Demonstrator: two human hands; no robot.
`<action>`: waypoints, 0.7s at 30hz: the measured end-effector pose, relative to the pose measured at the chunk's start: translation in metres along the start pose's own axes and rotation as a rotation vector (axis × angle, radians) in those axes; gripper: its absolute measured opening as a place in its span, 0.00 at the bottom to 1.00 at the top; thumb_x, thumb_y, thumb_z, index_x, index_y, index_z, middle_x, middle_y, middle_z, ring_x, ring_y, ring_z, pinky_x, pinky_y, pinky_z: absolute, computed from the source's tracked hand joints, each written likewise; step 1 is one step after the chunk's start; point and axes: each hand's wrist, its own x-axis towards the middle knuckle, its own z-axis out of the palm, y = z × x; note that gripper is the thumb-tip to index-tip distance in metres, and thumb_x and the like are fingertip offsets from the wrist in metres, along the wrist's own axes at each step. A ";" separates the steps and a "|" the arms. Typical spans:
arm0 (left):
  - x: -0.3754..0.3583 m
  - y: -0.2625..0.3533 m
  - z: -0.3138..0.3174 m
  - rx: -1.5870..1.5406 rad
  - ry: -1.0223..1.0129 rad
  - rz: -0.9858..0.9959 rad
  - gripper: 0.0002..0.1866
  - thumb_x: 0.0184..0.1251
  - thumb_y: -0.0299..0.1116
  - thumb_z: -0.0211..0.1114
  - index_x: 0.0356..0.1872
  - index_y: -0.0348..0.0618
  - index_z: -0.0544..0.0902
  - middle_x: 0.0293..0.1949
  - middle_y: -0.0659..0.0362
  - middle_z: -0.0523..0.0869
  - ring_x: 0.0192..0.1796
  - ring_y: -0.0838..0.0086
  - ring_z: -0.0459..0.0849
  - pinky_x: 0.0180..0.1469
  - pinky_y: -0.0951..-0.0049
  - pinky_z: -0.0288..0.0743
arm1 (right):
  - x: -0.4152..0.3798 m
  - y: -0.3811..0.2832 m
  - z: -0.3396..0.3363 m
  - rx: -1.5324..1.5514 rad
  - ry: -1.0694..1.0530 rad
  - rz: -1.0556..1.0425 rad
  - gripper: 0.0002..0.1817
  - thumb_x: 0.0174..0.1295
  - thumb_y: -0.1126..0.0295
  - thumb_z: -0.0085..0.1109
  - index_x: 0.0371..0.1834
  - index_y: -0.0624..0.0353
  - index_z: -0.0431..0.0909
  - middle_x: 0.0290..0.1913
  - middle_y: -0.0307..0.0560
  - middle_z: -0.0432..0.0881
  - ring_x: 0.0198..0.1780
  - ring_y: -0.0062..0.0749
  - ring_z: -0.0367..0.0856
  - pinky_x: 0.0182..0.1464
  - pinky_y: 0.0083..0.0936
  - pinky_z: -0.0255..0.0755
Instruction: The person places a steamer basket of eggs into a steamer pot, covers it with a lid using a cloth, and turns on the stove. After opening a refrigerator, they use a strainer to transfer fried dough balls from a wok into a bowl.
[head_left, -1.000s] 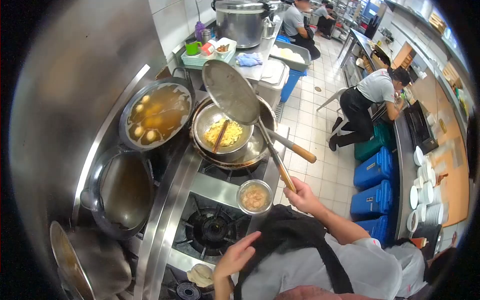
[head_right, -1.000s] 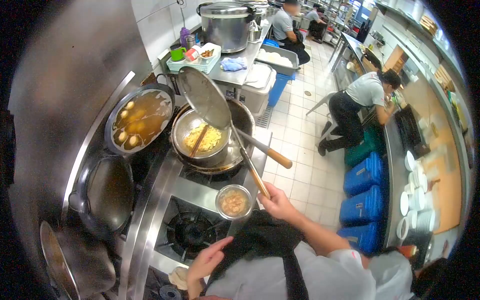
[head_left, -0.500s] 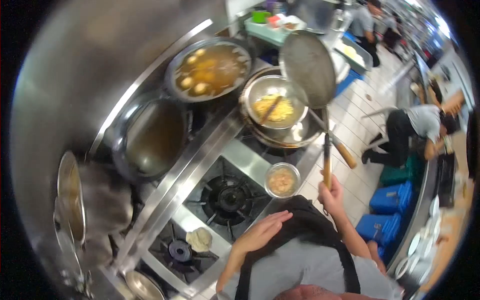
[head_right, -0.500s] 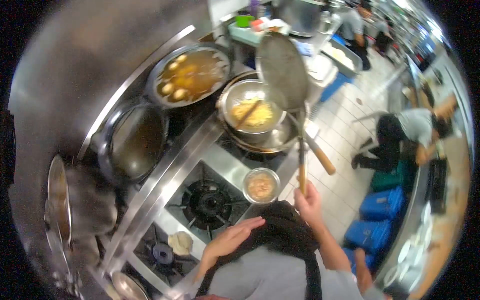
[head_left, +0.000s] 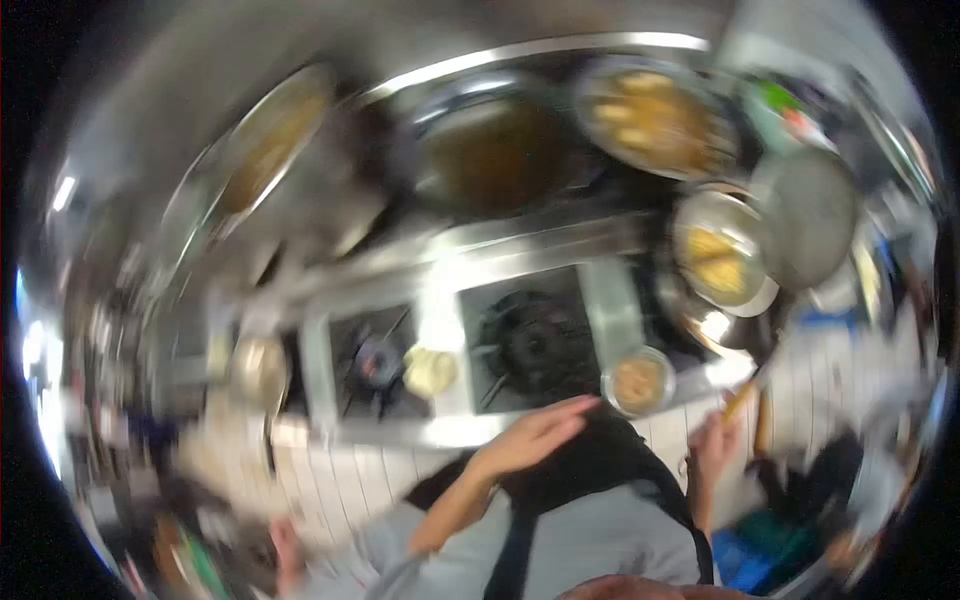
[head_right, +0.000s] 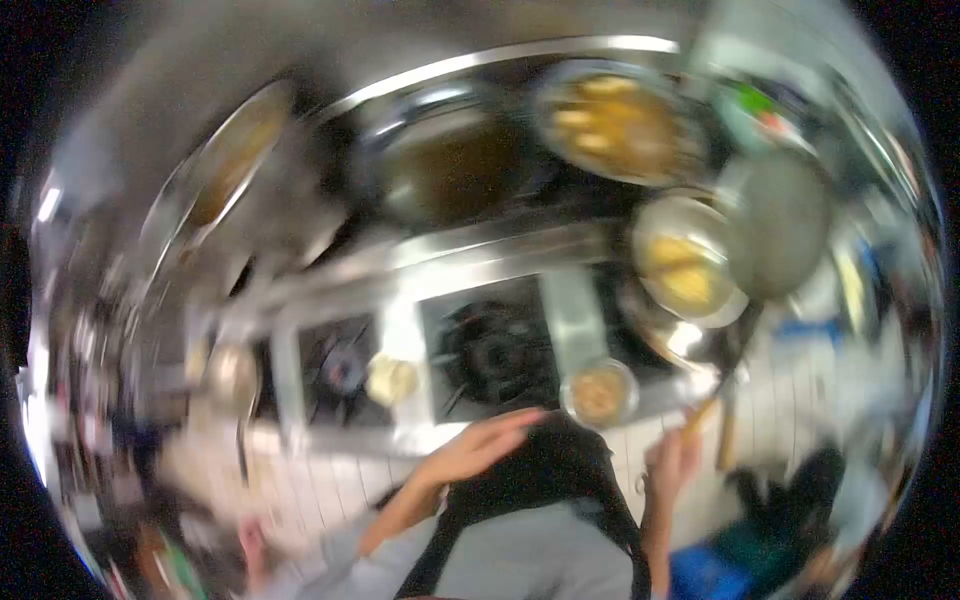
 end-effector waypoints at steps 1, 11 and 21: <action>0.012 0.014 0.005 0.081 -0.035 0.078 0.29 0.85 0.47 0.51 0.74 0.36 0.71 0.76 0.46 0.72 0.77 0.59 0.70 0.78 0.61 0.61 | 0.001 -0.002 0.009 0.013 0.014 -0.014 0.25 0.74 0.76 0.52 0.73 0.62 0.67 0.24 0.26 0.65 0.19 0.09 0.63 0.19 0.12 0.57; 0.020 0.019 0.032 0.254 -0.270 0.065 0.28 0.83 0.47 0.54 0.72 0.37 0.74 0.73 0.43 0.74 0.76 0.52 0.71 0.77 0.60 0.63 | 0.012 -0.002 -0.004 0.094 -0.001 0.021 0.25 0.73 0.76 0.52 0.73 0.67 0.65 0.23 0.31 0.68 0.17 0.12 0.62 0.17 0.14 0.59; 0.045 0.035 0.019 0.219 -0.260 -0.044 0.25 0.81 0.42 0.59 0.72 0.40 0.76 0.72 0.48 0.77 0.75 0.60 0.75 0.75 0.67 0.66 | -0.006 -0.001 -0.009 0.033 0.060 0.074 0.20 0.75 0.72 0.55 0.68 0.60 0.70 0.22 0.32 0.71 0.15 0.17 0.65 0.17 0.21 0.62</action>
